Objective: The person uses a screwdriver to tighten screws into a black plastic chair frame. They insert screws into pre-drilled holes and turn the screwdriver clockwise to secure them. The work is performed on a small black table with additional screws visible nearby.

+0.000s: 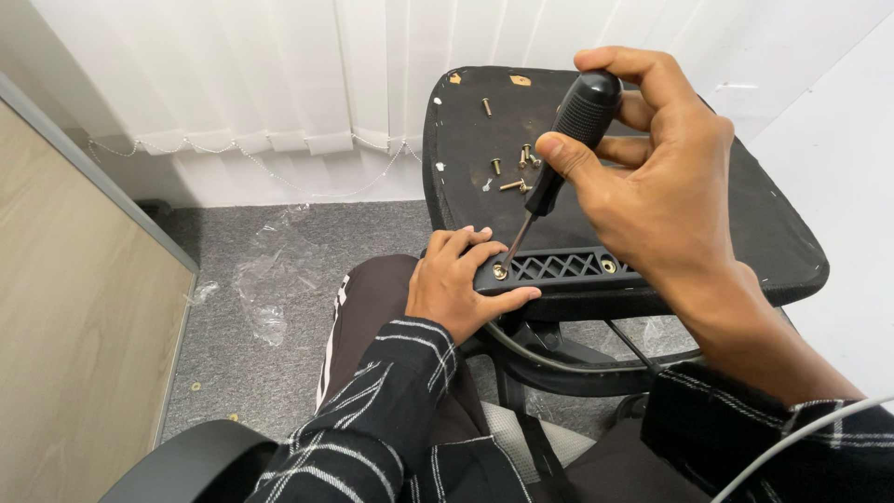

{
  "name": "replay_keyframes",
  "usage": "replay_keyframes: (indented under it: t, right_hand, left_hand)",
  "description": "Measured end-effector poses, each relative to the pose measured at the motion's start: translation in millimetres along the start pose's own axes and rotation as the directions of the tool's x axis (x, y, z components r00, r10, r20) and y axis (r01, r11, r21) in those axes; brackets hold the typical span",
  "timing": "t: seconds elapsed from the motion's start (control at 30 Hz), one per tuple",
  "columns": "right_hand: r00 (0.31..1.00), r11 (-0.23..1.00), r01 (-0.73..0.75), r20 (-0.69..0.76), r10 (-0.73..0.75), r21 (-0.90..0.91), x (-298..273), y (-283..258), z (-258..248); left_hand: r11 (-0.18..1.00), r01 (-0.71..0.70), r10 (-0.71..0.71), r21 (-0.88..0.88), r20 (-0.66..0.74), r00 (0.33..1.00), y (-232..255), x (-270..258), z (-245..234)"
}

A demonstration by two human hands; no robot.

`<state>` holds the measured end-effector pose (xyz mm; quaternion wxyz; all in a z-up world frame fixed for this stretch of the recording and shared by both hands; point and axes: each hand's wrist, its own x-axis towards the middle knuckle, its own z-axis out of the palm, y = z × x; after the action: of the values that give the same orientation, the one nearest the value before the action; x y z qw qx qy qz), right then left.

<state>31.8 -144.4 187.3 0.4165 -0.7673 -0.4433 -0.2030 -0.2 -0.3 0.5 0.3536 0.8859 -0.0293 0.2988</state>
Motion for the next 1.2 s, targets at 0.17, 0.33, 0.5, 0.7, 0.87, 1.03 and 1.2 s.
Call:
replay_keyframes:
  t: [0.17, 0.33, 0.5, 0.7, 0.87, 1.03, 1.2]
  right_hand:
    - [0.991, 0.993, -0.118, 0.061, 0.118, -0.011, 5.8, -2.5, -6.7]
    - [0.971, 0.992, -0.081, 0.234, 0.056, 0.098, 11.9, 12.7, -23.3]
    - [0.939, 0.937, -0.049, 0.335, -0.075, 0.345, 18.0, 33.1, -20.2]
    - [0.969, 0.969, -0.024, 0.246, -0.038, 0.244, 5.6, 34.4, -14.1]
    - [0.979, 0.956, -0.012, 0.198, -0.048, 0.292, 0.1, 32.4, -11.8]
    - [0.988, 0.954, -0.037, 0.154, -0.010, 0.298, -2.2, 29.3, -8.5]
    - [0.994, 0.955, -0.034, 0.105, 0.003, 0.294, -6.0, 25.3, -5.3]
  left_hand:
    - [1.000, -0.008, 0.008, 0.012, 0.004, 1.000, 0.5, 1.0, -0.7]
    - [1.000, -0.013, 0.013, 0.005, 0.002, 1.000, 0.5, 1.0, 0.3]
    - [1.000, -0.006, 0.006, 0.010, 0.005, 1.000, 0.2, 0.0, 0.0]
    - [1.000, 0.010, -0.010, 0.013, 0.039, 0.999, -0.3, 1.3, 0.2]
    - [1.000, 0.012, -0.013, 0.008, 0.043, 0.999, 0.3, 0.7, 0.8]
    - [1.000, 0.014, -0.014, 0.014, 0.034, 0.999, -0.2, 0.5, 0.4]
    - [1.000, 0.008, -0.008, 0.010, 0.014, 1.000, 0.0, -0.5, 0.3]
